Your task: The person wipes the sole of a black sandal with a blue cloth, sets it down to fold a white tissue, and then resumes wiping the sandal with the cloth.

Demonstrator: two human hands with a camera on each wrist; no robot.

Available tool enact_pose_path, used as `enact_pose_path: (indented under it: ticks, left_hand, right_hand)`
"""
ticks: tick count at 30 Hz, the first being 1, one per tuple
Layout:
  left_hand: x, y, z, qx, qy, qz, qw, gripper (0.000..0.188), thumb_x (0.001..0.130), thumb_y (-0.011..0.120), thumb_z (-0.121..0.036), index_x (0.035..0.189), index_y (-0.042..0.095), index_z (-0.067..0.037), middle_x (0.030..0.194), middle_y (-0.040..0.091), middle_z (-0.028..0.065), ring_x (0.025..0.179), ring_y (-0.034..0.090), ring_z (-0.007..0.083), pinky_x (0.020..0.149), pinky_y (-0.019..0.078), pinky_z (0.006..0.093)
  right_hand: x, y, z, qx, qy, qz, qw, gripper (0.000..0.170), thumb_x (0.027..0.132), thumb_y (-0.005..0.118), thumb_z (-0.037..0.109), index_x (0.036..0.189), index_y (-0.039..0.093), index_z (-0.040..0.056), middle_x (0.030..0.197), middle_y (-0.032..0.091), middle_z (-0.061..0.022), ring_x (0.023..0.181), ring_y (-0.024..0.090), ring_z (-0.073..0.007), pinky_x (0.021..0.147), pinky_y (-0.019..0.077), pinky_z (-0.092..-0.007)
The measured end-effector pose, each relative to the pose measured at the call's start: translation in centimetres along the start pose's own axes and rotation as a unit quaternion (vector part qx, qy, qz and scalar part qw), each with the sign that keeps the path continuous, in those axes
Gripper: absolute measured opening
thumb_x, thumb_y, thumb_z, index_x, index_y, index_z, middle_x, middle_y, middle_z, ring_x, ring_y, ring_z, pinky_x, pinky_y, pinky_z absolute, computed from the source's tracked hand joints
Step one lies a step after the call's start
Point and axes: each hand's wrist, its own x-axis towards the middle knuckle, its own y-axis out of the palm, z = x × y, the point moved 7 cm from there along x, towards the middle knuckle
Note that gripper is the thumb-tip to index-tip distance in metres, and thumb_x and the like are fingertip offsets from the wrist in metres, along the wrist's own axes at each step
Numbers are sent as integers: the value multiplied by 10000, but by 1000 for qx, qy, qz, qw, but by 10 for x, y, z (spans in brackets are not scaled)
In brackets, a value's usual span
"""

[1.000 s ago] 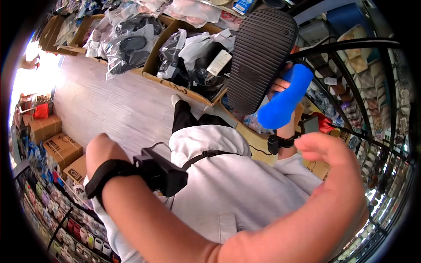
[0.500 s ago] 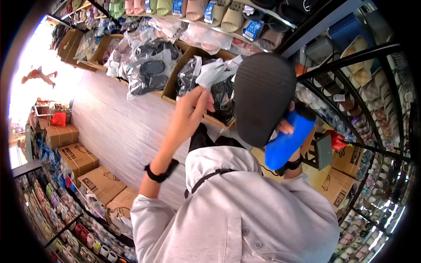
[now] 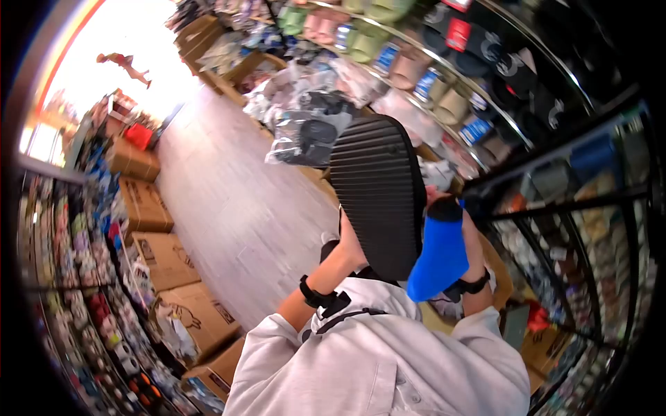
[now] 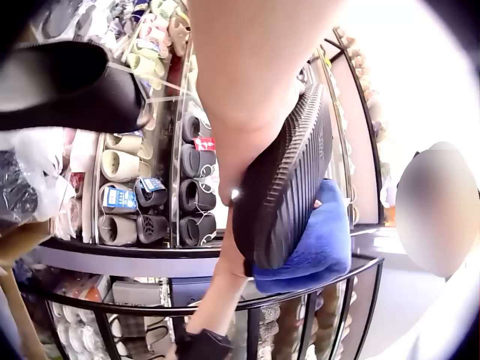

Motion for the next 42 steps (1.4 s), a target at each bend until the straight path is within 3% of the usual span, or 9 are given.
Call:
enact_pose_path:
  ticks: [4, 9, 10, 19, 24, 29, 35, 38, 42]
  left_hand:
    - [-16, -1, -42, -5, 69, -4, 998, 648, 1035, 401, -439, 1464, 381, 47, 1504, 424, 212, 1428, 371, 347, 1232, 202, 531]
    - [-51, -27, -113, -39, 159, 53, 985, 875, 950, 338, -703, 1534, 320, -51, 1521, 419, 172, 1430, 336, 418, 1217, 200, 579]
    - [-60, -21, -126, 5, 162, 73, 984, 900, 934, 325, -736, 1547, 302, -78, 1528, 413, 158, 1435, 334, 399, 1221, 194, 572]
    - [-134, -54, -208, -80, 234, 198, 949, 1025, 844, 372, -850, 1579, 241, -148, 1583, 342, 110, 1432, 362, 302, 1186, 283, 521]
    - [-170, -44, -260, 19, 305, 219, 927, 1041, 833, 420, -845, 1574, 248, -135, 1577, 347, 126, 1425, 371, 297, 1170, 320, 510]
    - [-206, -103, -275, 118, 324, -15, 938, 1042, 823, 467, -830, 1538, 311, -89, 1521, 416, 152, 1373, 438, 282, 1141, 372, 478]
    - [-240, -21, -292, -150, 301, 140, 931, 1037, 814, 525, -802, 1501, 357, -43, 1466, 472, 167, 1320, 493, 259, 1114, 420, 449]
    - [-268, -56, -310, 229, 385, -232, 864, 1078, 794, 542, -808, 1516, 306, -44, 1476, 454, 160, 1321, 492, 260, 1113, 423, 449]
    - [-267, -40, -310, 388, 414, -225, 792, 1165, 793, 292, -919, 1561, 225, -45, 1561, 350, 167, 1406, 402, 312, 1170, 338, 489]
  right_hand:
    - [17, 74, 48, -36, 111, 95, 989, 392, 996, 578, 231, 1256, 599, -62, 1096, 695, -97, 989, 661, -159, 907, 496, -273]
    - [58, 84, 84, -225, -171, -42, 958, 334, 967, 627, 181, 1183, 646, -74, 1112, 701, -141, 1030, 656, -193, 946, 493, -308]
    - [68, 58, 76, -316, -125, -161, 926, 318, 971, 630, 186, 1162, 656, -67, 1136, 694, -130, 1039, 652, -208, 934, 499, -332]
    - [18, 336, -3, -489, -696, 321, 416, 273, 928, 575, 170, 1163, 711, 140, 1195, 708, -7, 1172, 632, -153, 1083, 374, -368]
    - [58, 383, 12, -451, -706, 272, 474, 287, 892, 642, 197, 1174, 700, 196, 1218, 687, -31, 1156, 625, -202, 1085, 356, -414]
    - [89, 422, 22, -394, -663, 157, 617, 340, 856, 688, 180, 1196, 681, 165, 1270, 650, -126, 1181, 603, -338, 1088, 364, -503]
    - [40, 468, -57, -381, -784, 351, 341, 338, 972, 522, 247, 1272, 676, 221, 1339, 634, 50, 1243, 568, -105, 1178, 237, -373]
    - [59, 476, -33, -359, -764, 359, 398, 317, 942, 584, 242, 1243, 682, 251, 1334, 634, 37, 1216, 593, -137, 1171, 248, -406]
    - [98, 478, 10, -354, -705, 283, 546, 392, 773, 796, 258, 1148, 694, 206, 1304, 629, -145, 1217, 582, -340, 1110, 327, -528]
